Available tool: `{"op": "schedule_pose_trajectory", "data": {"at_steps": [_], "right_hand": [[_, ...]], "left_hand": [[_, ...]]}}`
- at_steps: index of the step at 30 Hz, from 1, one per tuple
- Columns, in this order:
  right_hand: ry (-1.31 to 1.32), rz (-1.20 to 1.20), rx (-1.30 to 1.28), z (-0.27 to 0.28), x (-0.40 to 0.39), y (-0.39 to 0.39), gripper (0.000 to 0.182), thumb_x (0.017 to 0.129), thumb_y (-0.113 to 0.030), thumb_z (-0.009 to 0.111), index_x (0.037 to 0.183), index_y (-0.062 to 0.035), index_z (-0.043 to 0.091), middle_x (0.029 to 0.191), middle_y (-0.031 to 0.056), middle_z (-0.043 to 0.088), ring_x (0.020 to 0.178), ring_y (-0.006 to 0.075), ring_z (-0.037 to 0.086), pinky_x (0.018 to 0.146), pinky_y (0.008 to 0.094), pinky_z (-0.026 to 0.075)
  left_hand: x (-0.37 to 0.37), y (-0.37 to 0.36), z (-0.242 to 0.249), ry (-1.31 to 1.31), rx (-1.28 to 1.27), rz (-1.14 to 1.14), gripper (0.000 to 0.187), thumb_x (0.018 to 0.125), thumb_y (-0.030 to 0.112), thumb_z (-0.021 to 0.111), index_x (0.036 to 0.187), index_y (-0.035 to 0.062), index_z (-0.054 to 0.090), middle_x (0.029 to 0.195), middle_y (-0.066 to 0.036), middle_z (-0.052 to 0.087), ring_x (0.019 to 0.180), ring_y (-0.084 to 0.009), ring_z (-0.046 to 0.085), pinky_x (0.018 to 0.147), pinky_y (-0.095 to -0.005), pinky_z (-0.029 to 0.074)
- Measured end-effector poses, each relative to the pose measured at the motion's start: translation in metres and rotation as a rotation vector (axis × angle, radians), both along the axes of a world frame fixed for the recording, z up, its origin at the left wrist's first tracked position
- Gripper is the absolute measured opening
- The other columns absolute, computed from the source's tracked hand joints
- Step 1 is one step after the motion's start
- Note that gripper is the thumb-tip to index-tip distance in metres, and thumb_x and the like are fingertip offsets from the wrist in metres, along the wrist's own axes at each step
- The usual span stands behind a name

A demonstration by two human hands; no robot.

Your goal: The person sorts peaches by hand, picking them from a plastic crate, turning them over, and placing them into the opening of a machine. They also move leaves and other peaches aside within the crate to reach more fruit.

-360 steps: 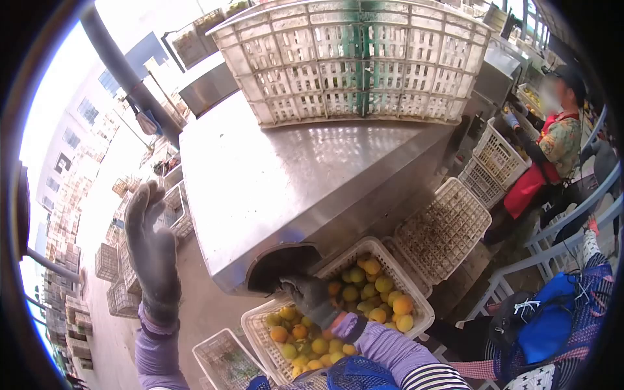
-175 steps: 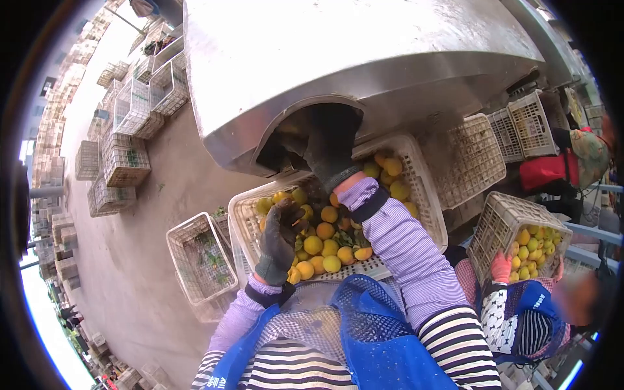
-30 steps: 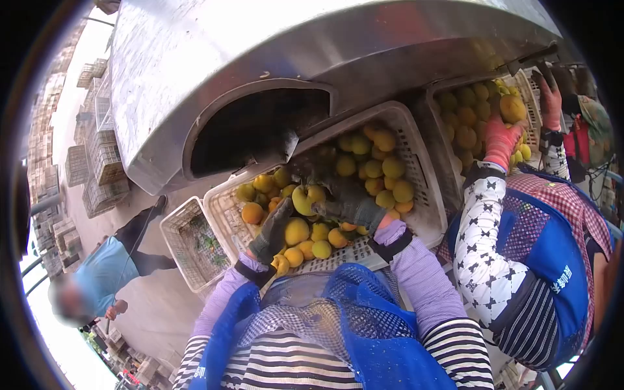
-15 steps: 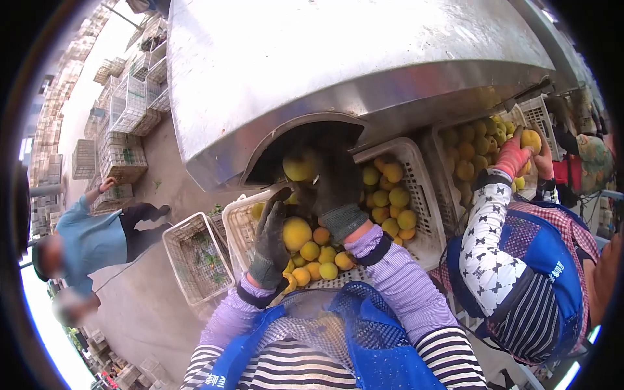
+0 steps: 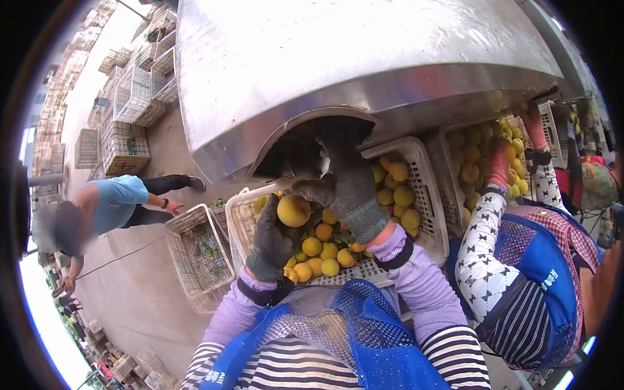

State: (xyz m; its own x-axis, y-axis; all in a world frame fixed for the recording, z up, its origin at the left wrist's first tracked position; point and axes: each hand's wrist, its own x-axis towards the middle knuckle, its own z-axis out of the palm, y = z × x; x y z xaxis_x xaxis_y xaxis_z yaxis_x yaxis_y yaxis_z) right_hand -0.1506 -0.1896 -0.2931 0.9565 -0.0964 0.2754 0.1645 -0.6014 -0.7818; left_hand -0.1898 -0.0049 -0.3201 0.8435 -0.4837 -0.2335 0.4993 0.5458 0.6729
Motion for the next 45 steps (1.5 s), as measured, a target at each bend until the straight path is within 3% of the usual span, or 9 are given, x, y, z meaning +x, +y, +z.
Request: {"op": "schedule_pose_trajectory", "data": {"at_steps": [3, 7, 10, 19, 28, 33, 38, 40, 45], "right_hand": [[0.107, 0.103, -0.231, 0.010, -0.055, 0.014, 0.084, 0.064, -0.045, 0.086, 0.134, -0.0112, 0.055, 0.116, 0.0126, 0.061, 0.104, 0.0324, 0.061, 0.089, 0.0460, 0.050], [0.080, -0.031, -0.387, -0.002, -0.071, 0.023, 0.083, 0.064, -0.046, 0.084, 0.136, -0.0175, 0.053, 0.124, 0.0089, 0.056, 0.104, 0.0311, 0.059, 0.087, 0.0456, 0.050], [0.045, -0.057, -0.440, 0.008, -0.075, 0.025, 0.078, 0.065, -0.045, 0.082, 0.134, -0.0189, 0.055, 0.121, 0.0090, 0.056, 0.101, 0.0315, 0.060, 0.082, 0.0463, 0.050], [-0.006, -0.092, -0.322, 0.001, -0.029, 0.018, 0.057, 0.074, -0.041, 0.079, 0.122, -0.0135, 0.062, 0.100, 0.0122, 0.062, 0.085, 0.0335, 0.064, 0.074, 0.0461, 0.051], [-0.167, -0.077, -0.183, 0.001, 0.036, 0.000, 0.039, 0.080, -0.027, 0.080, 0.112, -0.0077, 0.068, 0.092, 0.0103, 0.070, 0.079, 0.0277, 0.067, 0.067, 0.0406, 0.053], [0.162, -0.152, 0.032, -0.064, -0.037, -0.037, 0.023, 0.089, -0.021, 0.071, 0.105, -0.0050, 0.069, 0.089, 0.0143, 0.070, 0.079, 0.0322, 0.068, 0.069, 0.0422, 0.054], [0.790, -0.090, -0.387, -0.156, -0.091, -0.071, 0.030, 0.088, -0.022, 0.068, 0.113, -0.0065, 0.066, 0.101, 0.0161, 0.069, 0.092, 0.0348, 0.067, 0.078, 0.0472, 0.052], [0.584, -0.189, -0.565, -0.171, -0.090, -0.083, 0.041, 0.083, -0.021, 0.071, 0.120, -0.0061, 0.061, 0.116, 0.0162, 0.064, 0.106, 0.0346, 0.061, 0.084, 0.0461, 0.050], [0.388, -0.295, -1.023, -0.210, -0.053, -0.128, 0.050, 0.084, -0.016, 0.065, 0.132, -0.0076, 0.051, 0.134, 0.0128, 0.050, 0.124, 0.0323, 0.048, 0.093, 0.0447, 0.047]], "left_hand": [[-0.007, -0.002, 0.015, -0.179, 0.101, -0.007, 0.046, 0.109, 0.032, 0.034, 0.141, -0.0005, 0.042, 0.140, -0.016, 0.051, 0.128, -0.0259, 0.053, 0.109, -0.0402, 0.047], [-0.004, -0.018, -0.001, 0.446, -0.398, 0.021, 0.050, 0.109, 0.036, 0.036, 0.143, 0.0007, 0.041, 0.138, -0.014, 0.053, 0.124, -0.0231, 0.055, 0.106, -0.0357, 0.049], [-0.012, -0.022, -0.001, -0.133, 0.223, 0.114, 0.054, 0.109, 0.041, 0.032, 0.147, 0.0037, 0.039, 0.134, -0.013, 0.055, 0.121, -0.0222, 0.057, 0.105, -0.0347, 0.048], [-0.003, -0.020, 0.009, -0.064, 0.310, 0.101, 0.058, 0.108, 0.046, 0.035, 0.147, 0.0040, 0.041, 0.128, -0.013, 0.059, 0.109, -0.0205, 0.063, 0.092, -0.0351, 0.053], [-0.019, -0.020, -0.084, 0.096, 0.544, 0.124, 0.044, 0.107, 0.033, 0.045, 0.137, 0.0015, 0.050, 0.124, -0.012, 0.061, 0.104, -0.0200, 0.064, 0.089, -0.0330, 0.052], [-0.025, -0.019, -0.215, -0.569, 1.383, -0.294, 0.052, 0.093, 0.028, 0.064, 0.137, 0.0034, 0.049, 0.127, -0.021, 0.058, 0.115, -0.0364, 0.057, 0.099, -0.0427, 0.047], [0.000, -0.081, -0.256, -0.321, 1.336, -0.687, 0.082, 0.091, 0.044, 0.062, 0.157, 0.0109, 0.025, 0.157, -0.024, 0.029, 0.146, -0.0405, 0.027, 0.119, -0.0473, 0.025], [0.020, -0.102, -0.231, -0.350, 1.266, -0.813, 0.078, 0.096, 0.043, 0.055, 0.158, 0.0108, 0.021, 0.163, -0.024, 0.017, 0.153, -0.0384, 0.009, 0.125, -0.0437, 0.008], [0.011, -0.108, -0.267, -0.466, 1.435, -0.969, 0.070, 0.097, 0.043, 0.054, 0.153, 0.0084, 0.030, 0.154, -0.022, 0.031, 0.144, -0.0337, 0.024, 0.118, -0.0419, 0.020]]}}
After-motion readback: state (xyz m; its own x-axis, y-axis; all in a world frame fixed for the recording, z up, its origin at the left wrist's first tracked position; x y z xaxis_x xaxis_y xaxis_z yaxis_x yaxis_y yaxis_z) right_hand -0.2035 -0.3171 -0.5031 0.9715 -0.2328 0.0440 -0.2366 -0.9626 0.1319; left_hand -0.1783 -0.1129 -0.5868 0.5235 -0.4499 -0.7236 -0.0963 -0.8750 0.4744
